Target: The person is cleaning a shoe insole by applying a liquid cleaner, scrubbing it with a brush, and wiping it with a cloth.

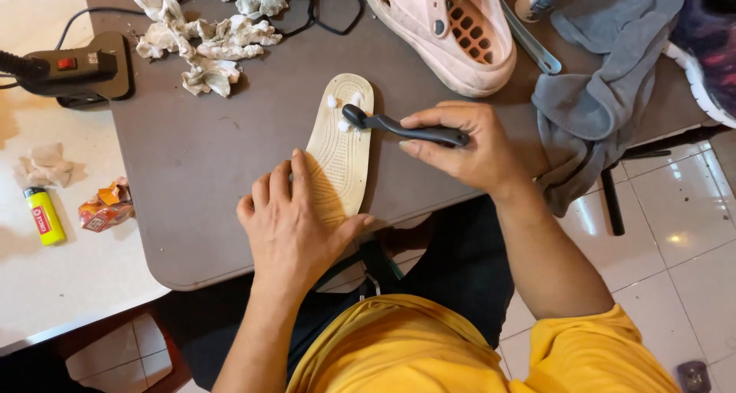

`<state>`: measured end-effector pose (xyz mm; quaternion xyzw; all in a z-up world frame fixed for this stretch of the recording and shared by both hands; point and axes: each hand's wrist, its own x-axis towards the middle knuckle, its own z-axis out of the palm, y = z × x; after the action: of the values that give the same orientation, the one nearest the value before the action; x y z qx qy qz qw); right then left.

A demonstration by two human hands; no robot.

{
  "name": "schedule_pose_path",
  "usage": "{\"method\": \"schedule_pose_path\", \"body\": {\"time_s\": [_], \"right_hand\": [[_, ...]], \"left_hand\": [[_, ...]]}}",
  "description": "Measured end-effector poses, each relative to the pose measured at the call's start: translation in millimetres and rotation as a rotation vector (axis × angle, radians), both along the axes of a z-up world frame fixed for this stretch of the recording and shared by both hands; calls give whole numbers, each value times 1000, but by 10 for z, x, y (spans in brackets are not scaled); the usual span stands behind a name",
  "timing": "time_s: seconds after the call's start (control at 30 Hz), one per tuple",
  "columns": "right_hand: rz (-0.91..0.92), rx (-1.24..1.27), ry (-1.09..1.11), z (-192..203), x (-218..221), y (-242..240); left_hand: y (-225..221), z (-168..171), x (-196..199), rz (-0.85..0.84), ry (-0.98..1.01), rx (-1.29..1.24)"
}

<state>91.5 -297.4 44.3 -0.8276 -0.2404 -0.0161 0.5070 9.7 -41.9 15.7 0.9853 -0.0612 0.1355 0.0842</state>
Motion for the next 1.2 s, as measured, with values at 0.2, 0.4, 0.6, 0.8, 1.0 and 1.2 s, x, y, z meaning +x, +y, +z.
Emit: {"method": "schedule_pose_path", "body": {"time_s": [0.2,0.4,0.6,0.8,1.0,1.2], "right_hand": [[26,-78,-226,-196,76,286],[191,-132,-507,-207,16,483],[38,-282,-553,-433,37,331],[197,-129,-497,-324,-130,524],[69,-160,-560,-312,-48,605],[-22,-248,-548,-371,200,557]], "left_hand": [[51,6,-35,29,194,-32],[234,70,-168,-17,222,-89],[314,-48,-342,-22,178,-93],[296,-38,-262,4,140,-99],[287,-48,-291,22,189,-126],[303,-83,-308,42,236,-168]]}}
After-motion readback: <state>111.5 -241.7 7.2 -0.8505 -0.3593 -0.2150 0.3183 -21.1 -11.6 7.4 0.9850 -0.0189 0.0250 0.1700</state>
